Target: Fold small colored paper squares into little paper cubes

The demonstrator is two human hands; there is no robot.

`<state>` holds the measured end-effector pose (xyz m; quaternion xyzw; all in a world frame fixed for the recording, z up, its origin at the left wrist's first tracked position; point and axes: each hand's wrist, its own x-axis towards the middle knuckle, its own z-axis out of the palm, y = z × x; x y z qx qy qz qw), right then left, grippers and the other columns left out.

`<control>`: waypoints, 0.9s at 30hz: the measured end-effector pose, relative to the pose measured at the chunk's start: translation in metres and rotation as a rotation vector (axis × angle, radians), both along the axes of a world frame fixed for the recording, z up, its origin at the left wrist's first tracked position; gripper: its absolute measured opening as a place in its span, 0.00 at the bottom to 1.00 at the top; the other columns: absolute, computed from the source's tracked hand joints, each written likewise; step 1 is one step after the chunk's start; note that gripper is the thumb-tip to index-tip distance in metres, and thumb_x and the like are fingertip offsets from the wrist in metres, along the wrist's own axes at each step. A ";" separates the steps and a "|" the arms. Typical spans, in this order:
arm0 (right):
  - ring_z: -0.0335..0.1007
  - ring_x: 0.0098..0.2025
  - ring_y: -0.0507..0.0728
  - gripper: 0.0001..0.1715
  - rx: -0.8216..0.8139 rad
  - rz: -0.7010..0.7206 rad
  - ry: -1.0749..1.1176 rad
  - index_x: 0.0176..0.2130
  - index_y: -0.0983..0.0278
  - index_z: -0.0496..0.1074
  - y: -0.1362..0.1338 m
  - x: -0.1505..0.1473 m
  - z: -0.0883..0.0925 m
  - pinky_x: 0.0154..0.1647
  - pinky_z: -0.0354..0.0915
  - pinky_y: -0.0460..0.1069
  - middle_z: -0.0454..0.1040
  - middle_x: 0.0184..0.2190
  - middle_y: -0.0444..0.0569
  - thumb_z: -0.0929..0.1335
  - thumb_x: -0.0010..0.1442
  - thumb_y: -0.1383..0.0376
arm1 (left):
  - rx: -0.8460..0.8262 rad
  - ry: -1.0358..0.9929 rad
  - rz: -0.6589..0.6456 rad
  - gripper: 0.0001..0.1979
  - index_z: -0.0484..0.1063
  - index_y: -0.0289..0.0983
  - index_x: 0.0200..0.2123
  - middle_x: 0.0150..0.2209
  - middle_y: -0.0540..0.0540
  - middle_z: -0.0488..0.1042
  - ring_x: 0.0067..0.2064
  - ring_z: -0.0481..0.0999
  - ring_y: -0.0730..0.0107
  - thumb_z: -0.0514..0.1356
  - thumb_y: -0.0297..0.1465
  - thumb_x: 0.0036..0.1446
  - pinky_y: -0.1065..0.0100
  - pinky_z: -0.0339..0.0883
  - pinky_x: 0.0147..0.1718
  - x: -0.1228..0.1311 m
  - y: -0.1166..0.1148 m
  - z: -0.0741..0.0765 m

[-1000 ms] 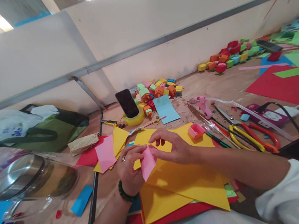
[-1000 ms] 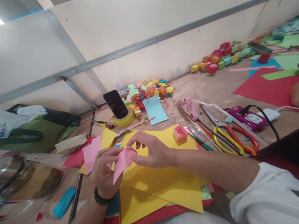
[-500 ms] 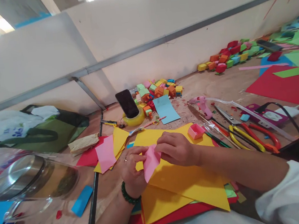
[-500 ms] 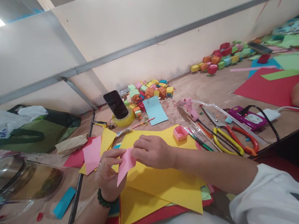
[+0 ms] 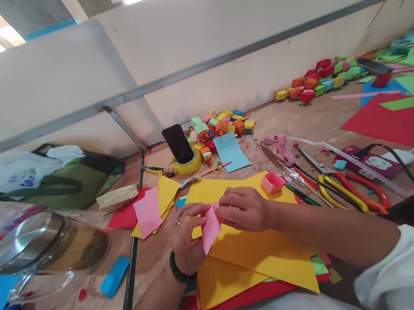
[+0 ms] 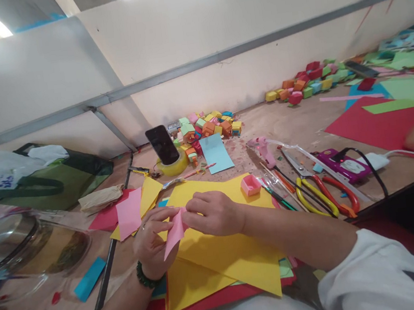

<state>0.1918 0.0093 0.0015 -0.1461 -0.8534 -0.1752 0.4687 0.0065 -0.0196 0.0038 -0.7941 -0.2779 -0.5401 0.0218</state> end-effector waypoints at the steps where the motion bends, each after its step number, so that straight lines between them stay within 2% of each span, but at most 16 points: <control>1: 0.62 0.26 0.51 0.08 0.006 0.007 0.000 0.31 0.64 0.68 0.000 0.000 0.000 0.27 0.62 0.45 0.69 0.25 0.46 0.63 0.64 0.70 | 0.006 0.009 -0.001 0.05 0.65 0.39 0.32 0.34 0.44 0.79 0.38 0.78 0.65 0.60 0.30 0.58 0.61 0.73 0.37 0.000 0.000 0.000; 9: 0.63 0.27 0.52 0.06 -0.012 0.027 0.064 0.32 0.64 0.67 -0.001 -0.002 0.003 0.29 0.64 0.46 0.71 0.26 0.48 0.64 0.63 0.70 | -0.035 0.082 -0.026 0.03 0.66 0.40 0.34 0.37 0.44 0.81 0.40 0.77 0.65 0.59 0.28 0.58 0.63 0.73 0.38 -0.004 0.001 -0.001; 15: 0.64 0.28 0.52 0.05 -0.059 0.063 0.113 0.34 0.64 0.66 -0.001 -0.001 0.006 0.30 0.66 0.47 0.72 0.28 0.49 0.62 0.62 0.71 | -0.124 -0.024 -0.046 0.04 0.66 0.40 0.34 0.38 0.43 0.80 0.40 0.77 0.65 0.58 0.34 0.60 0.62 0.72 0.38 -0.005 0.003 -0.005; 19: 0.64 0.27 0.52 0.05 -0.063 0.083 0.098 0.35 0.63 0.66 -0.002 0.001 0.006 0.29 0.66 0.46 0.71 0.27 0.48 0.63 0.60 0.72 | -0.178 -0.095 -0.041 0.04 0.65 0.40 0.34 0.37 0.44 0.79 0.40 0.77 0.65 0.59 0.32 0.60 0.62 0.72 0.39 -0.005 0.004 -0.009; 23: 0.66 0.28 0.52 0.07 -0.099 0.062 0.122 0.37 0.63 0.66 -0.003 0.000 0.006 0.30 0.66 0.46 0.71 0.28 0.48 0.63 0.58 0.73 | -0.172 -0.103 -0.029 0.05 0.65 0.40 0.34 0.39 0.43 0.79 0.42 0.77 0.64 0.60 0.31 0.58 0.61 0.72 0.39 -0.007 0.005 -0.012; 27: 0.67 0.29 0.52 0.07 -0.170 -0.008 0.170 0.37 0.63 0.66 -0.002 -0.002 0.004 0.30 0.67 0.45 0.72 0.29 0.49 0.65 0.57 0.73 | -0.085 -0.050 0.003 0.06 0.67 0.39 0.33 0.39 0.43 0.77 0.40 0.77 0.65 0.62 0.33 0.57 0.62 0.73 0.38 -0.006 0.002 -0.011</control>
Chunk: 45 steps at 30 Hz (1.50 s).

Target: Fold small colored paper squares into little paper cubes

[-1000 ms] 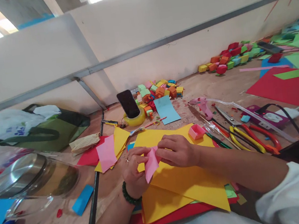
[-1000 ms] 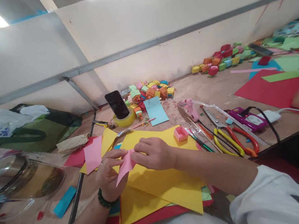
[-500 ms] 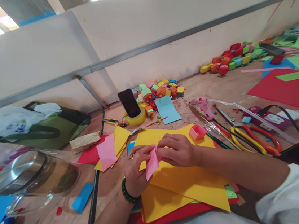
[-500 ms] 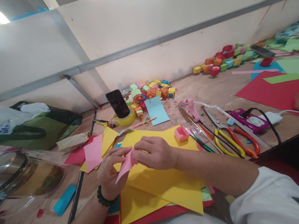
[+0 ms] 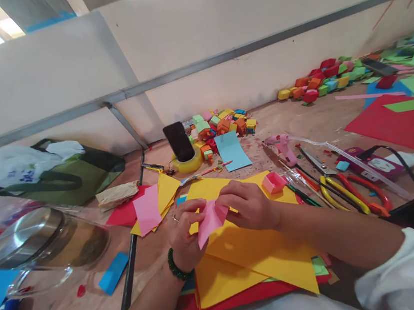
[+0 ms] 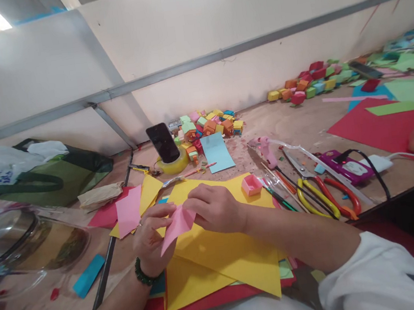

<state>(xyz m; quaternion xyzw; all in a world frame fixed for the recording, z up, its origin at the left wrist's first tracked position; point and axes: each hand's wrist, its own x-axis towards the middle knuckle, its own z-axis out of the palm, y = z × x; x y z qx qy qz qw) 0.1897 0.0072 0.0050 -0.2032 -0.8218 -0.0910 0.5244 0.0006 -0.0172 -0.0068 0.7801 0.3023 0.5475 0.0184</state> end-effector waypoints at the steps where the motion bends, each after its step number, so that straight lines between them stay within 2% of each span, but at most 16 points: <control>1: 0.68 0.29 0.52 0.07 0.000 0.000 0.004 0.36 0.63 0.66 0.001 0.000 -0.001 0.30 0.67 0.45 0.72 0.29 0.49 0.65 0.57 0.73 | 0.019 0.005 -0.002 0.05 0.67 0.39 0.33 0.38 0.44 0.77 0.40 0.77 0.66 0.62 0.32 0.57 0.63 0.73 0.37 0.001 -0.001 0.001; 10: 0.69 0.30 0.52 0.09 -0.047 0.078 0.058 0.36 0.63 0.65 0.003 0.002 -0.003 0.30 0.66 0.44 0.73 0.28 0.48 0.65 0.54 0.74 | -0.021 -0.043 -0.026 0.05 0.67 0.39 0.32 0.37 0.45 0.77 0.39 0.78 0.67 0.61 0.32 0.58 0.65 0.74 0.37 0.005 -0.004 0.003; 15: 0.66 0.27 0.52 0.07 0.048 0.042 -0.017 0.35 0.62 0.66 0.004 0.002 -0.002 0.29 0.65 0.46 0.73 0.28 0.48 0.64 0.55 0.73 | -0.020 -0.025 -0.029 0.06 0.67 0.39 0.33 0.33 0.46 0.76 0.39 0.79 0.64 0.60 0.34 0.59 0.62 0.75 0.37 0.005 -0.004 0.003; 19: 0.66 0.27 0.52 0.07 0.065 0.017 -0.030 0.35 0.62 0.66 0.003 0.003 -0.002 0.29 0.65 0.46 0.72 0.27 0.47 0.64 0.55 0.73 | 0.034 0.026 -0.041 0.05 0.67 0.39 0.33 0.31 0.46 0.76 0.40 0.79 0.61 0.60 0.34 0.59 0.59 0.74 0.39 0.006 -0.004 0.005; 29: 0.66 0.27 0.51 0.05 0.070 -0.018 -0.040 0.35 0.62 0.66 0.002 0.000 -0.003 0.28 0.64 0.45 0.72 0.28 0.47 0.63 0.58 0.71 | 0.047 0.044 -0.038 0.04 0.66 0.40 0.32 0.34 0.45 0.79 0.39 0.79 0.66 0.58 0.26 0.58 0.63 0.74 0.38 0.011 -0.004 0.009; 35: 0.65 0.28 0.51 0.05 0.097 0.031 -0.066 0.35 0.63 0.67 0.004 0.000 -0.003 0.30 0.65 0.46 0.72 0.29 0.48 0.64 0.59 0.72 | -0.137 -0.031 -0.002 0.05 0.66 0.39 0.32 0.37 0.43 0.80 0.39 0.79 0.65 0.58 0.32 0.59 0.64 0.73 0.38 0.005 0.002 0.002; 38: 0.64 0.28 0.51 0.05 0.105 0.010 -0.089 0.34 0.63 0.68 0.004 -0.002 -0.004 0.29 0.64 0.46 0.72 0.28 0.48 0.64 0.61 0.71 | -0.222 -0.060 0.029 0.08 0.66 0.39 0.30 0.35 0.43 0.80 0.37 0.80 0.65 0.59 0.35 0.59 0.64 0.73 0.36 0.005 0.003 0.001; 41: 0.65 0.28 0.51 0.07 0.012 -0.025 -0.098 0.32 0.63 0.70 0.004 -0.003 -0.008 0.28 0.63 0.45 0.71 0.28 0.48 0.64 0.61 0.71 | -0.373 -0.102 0.019 0.09 0.68 0.39 0.30 0.34 0.43 0.80 0.35 0.80 0.65 0.60 0.37 0.58 0.66 0.73 0.34 0.006 0.005 -0.001; 45: 0.67 0.30 0.50 0.08 -0.177 0.080 -0.104 0.35 0.63 0.71 0.005 -0.003 -0.016 0.29 0.64 0.43 0.70 0.30 0.48 0.63 0.61 0.71 | -0.536 -0.114 0.041 0.08 0.68 0.39 0.27 0.32 0.44 0.81 0.34 0.80 0.64 0.61 0.35 0.55 0.66 0.73 0.32 0.006 0.009 -0.001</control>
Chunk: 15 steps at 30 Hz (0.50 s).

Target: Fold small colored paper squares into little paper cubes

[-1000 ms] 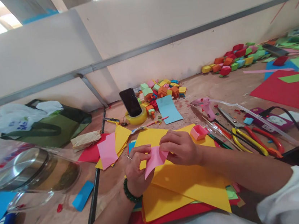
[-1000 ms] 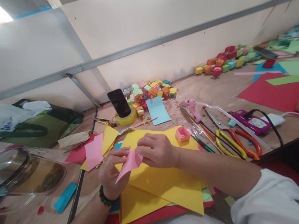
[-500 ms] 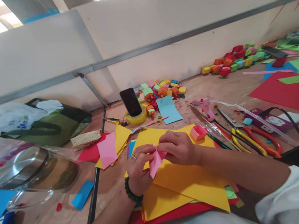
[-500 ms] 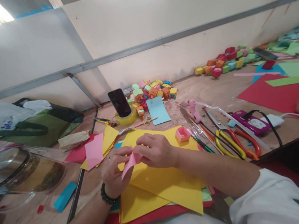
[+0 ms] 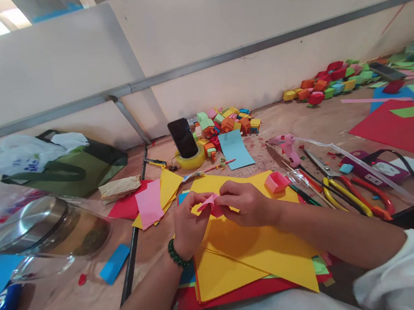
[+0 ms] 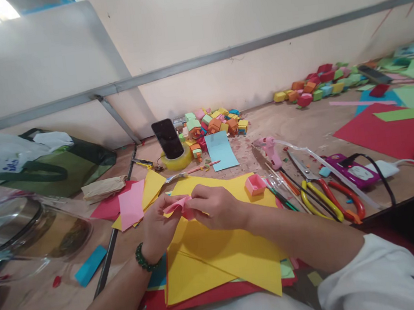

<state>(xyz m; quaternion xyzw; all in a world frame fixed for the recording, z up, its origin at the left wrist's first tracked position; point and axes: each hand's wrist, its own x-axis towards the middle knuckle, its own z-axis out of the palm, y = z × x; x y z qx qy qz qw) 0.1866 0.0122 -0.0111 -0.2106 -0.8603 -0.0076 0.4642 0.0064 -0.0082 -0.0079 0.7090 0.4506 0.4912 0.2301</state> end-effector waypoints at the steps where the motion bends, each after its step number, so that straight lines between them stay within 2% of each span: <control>1: 0.67 0.30 0.50 0.08 -0.041 0.021 0.004 0.35 0.64 0.71 0.001 0.000 -0.001 0.29 0.65 0.43 0.70 0.30 0.48 0.63 0.61 0.72 | -0.024 0.005 0.007 0.08 0.68 0.39 0.26 0.31 0.45 0.81 0.33 0.79 0.64 0.61 0.34 0.54 0.67 0.72 0.31 0.000 0.001 0.000; 4: 0.68 0.29 0.50 0.07 -0.129 0.021 0.020 0.34 0.63 0.71 0.002 0.000 -0.004 0.29 0.65 0.43 0.71 0.29 0.47 0.64 0.60 0.72 | -0.082 0.026 -0.004 0.07 0.67 0.38 0.24 0.27 0.48 0.79 0.29 0.77 0.68 0.60 0.31 0.52 0.70 0.70 0.27 0.000 0.003 0.002; 7: 0.68 0.28 0.50 0.07 -0.195 0.002 0.057 0.32 0.64 0.71 0.003 -0.001 -0.005 0.28 0.65 0.43 0.70 0.28 0.46 0.65 0.58 0.73 | -0.104 0.103 -0.004 0.05 0.66 0.38 0.24 0.22 0.52 0.72 0.26 0.72 0.72 0.58 0.27 0.50 0.72 0.68 0.25 0.001 0.002 0.005; 12: 0.67 0.27 0.49 0.07 -0.283 0.001 0.092 0.31 0.64 0.71 0.002 -0.003 -0.007 0.28 0.66 0.43 0.70 0.28 0.46 0.66 0.55 0.74 | -0.136 0.142 -0.081 0.02 0.66 0.38 0.29 0.27 0.52 0.70 0.29 0.72 0.72 0.57 0.26 0.49 0.71 0.70 0.29 0.004 -0.001 0.005; 15: 0.68 0.28 0.49 0.06 -0.324 0.029 0.129 0.33 0.64 0.71 0.003 -0.004 -0.008 0.30 0.68 0.44 0.70 0.29 0.46 0.65 0.57 0.73 | -0.153 0.104 -0.083 0.01 0.66 0.38 0.29 0.26 0.52 0.70 0.28 0.71 0.72 0.56 0.26 0.50 0.71 0.69 0.28 0.005 0.001 0.002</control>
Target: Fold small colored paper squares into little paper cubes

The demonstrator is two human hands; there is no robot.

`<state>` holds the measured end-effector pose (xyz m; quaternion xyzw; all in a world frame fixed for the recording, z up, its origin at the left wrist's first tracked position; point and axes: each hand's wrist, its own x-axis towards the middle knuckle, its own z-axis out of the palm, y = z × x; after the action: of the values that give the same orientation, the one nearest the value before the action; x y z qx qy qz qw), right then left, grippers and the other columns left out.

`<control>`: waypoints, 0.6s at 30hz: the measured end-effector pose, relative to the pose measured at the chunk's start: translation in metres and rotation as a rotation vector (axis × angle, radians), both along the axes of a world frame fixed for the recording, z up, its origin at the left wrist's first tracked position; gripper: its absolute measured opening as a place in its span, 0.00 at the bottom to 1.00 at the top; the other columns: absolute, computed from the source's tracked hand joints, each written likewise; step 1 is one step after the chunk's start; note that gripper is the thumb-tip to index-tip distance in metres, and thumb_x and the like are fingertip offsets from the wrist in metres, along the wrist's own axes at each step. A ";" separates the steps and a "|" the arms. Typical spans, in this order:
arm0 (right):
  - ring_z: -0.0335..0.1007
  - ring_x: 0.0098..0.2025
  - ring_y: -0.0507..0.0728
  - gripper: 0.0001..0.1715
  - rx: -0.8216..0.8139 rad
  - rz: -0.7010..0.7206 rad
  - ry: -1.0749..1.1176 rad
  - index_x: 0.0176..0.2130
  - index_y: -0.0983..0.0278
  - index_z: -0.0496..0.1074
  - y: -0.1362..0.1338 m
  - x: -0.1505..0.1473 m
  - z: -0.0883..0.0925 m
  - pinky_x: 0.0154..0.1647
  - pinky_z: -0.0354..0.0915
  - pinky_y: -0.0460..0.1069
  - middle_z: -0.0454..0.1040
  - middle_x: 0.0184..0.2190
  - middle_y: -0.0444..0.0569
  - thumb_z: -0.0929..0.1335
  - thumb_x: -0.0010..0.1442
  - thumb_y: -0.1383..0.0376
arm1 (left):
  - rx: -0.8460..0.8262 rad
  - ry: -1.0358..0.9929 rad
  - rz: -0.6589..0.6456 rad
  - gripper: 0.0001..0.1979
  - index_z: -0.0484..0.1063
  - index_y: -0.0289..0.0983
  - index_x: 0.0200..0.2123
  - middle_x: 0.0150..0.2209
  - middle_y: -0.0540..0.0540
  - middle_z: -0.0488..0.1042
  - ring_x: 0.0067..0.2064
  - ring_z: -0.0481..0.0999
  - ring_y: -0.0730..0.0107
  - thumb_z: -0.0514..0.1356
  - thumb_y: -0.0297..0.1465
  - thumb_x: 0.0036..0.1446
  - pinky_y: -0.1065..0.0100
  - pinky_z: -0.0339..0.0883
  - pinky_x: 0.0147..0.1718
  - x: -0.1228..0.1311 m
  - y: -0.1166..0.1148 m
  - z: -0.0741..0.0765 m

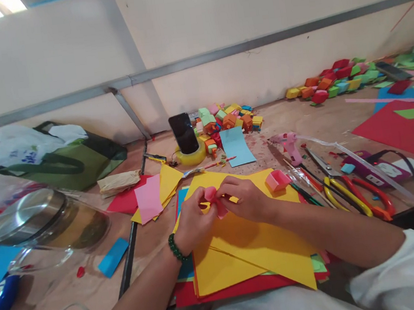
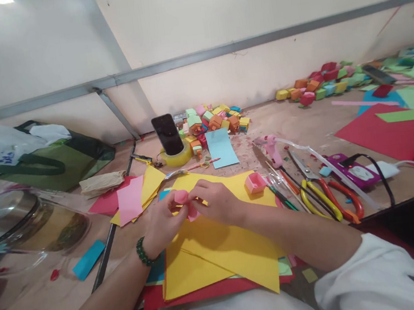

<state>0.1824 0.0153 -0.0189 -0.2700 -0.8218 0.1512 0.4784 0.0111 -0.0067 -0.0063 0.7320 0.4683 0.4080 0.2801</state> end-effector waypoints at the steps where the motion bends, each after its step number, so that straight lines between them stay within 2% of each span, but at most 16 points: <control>1: 0.69 0.28 0.49 0.05 -0.024 0.011 0.016 0.34 0.64 0.71 0.001 0.000 0.000 0.31 0.69 0.44 0.71 0.29 0.46 0.65 0.59 0.72 | 0.000 -0.016 0.012 0.02 0.66 0.37 0.28 0.26 0.51 0.70 0.27 0.71 0.72 0.56 0.26 0.51 0.71 0.69 0.27 -0.001 0.002 -0.001; 4: 0.70 0.31 0.50 0.04 -0.151 0.002 0.076 0.38 0.64 0.70 0.003 0.002 0.004 0.33 0.70 0.46 0.72 0.32 0.47 0.65 0.61 0.68 | 0.017 -0.081 0.034 0.03 0.69 0.37 0.28 0.26 0.49 0.72 0.28 0.73 0.71 0.57 0.27 0.52 0.70 0.69 0.27 -0.004 0.007 -0.004; 7: 0.72 0.33 0.51 0.10 -0.356 0.004 0.112 0.42 0.64 0.67 0.006 0.004 0.007 0.32 0.71 0.47 0.72 0.39 0.51 0.66 0.60 0.61 | -0.002 -0.182 0.032 0.04 0.72 0.37 0.30 0.28 0.48 0.75 0.30 0.75 0.69 0.59 0.31 0.53 0.71 0.71 0.27 -0.006 0.011 -0.004; 11: 0.72 0.28 0.51 0.18 -0.648 0.039 0.069 0.40 0.63 0.63 0.004 -0.001 0.002 0.27 0.70 0.48 0.71 0.35 0.48 0.70 0.55 0.57 | -0.019 -0.181 0.056 0.05 0.71 0.37 0.29 0.30 0.48 0.76 0.32 0.76 0.70 0.61 0.32 0.53 0.72 0.72 0.26 -0.007 0.008 -0.003; 15: 0.68 0.24 0.48 0.23 -0.808 0.027 0.230 0.39 0.62 0.59 0.005 -0.011 -0.011 0.23 0.66 0.45 0.69 0.37 0.45 0.73 0.48 0.59 | 0.137 -0.125 0.127 0.05 0.69 0.37 0.29 0.34 0.47 0.75 0.36 0.76 0.69 0.63 0.32 0.52 0.73 0.72 0.27 -0.003 0.004 -0.006; 18: 0.70 0.25 0.50 0.24 -0.950 0.079 0.421 0.41 0.61 0.57 0.010 -0.016 -0.018 0.25 0.66 0.46 0.70 0.33 0.44 0.71 0.48 0.60 | 0.263 -0.121 0.157 0.06 0.67 0.38 0.30 0.36 0.47 0.74 0.37 0.75 0.69 0.62 0.31 0.53 0.72 0.71 0.28 0.001 0.002 -0.012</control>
<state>0.1661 0.0253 -0.0369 -0.3899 -0.5580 0.5766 0.4518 0.0119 -0.0048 -0.0182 0.6977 0.4487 0.5297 0.1767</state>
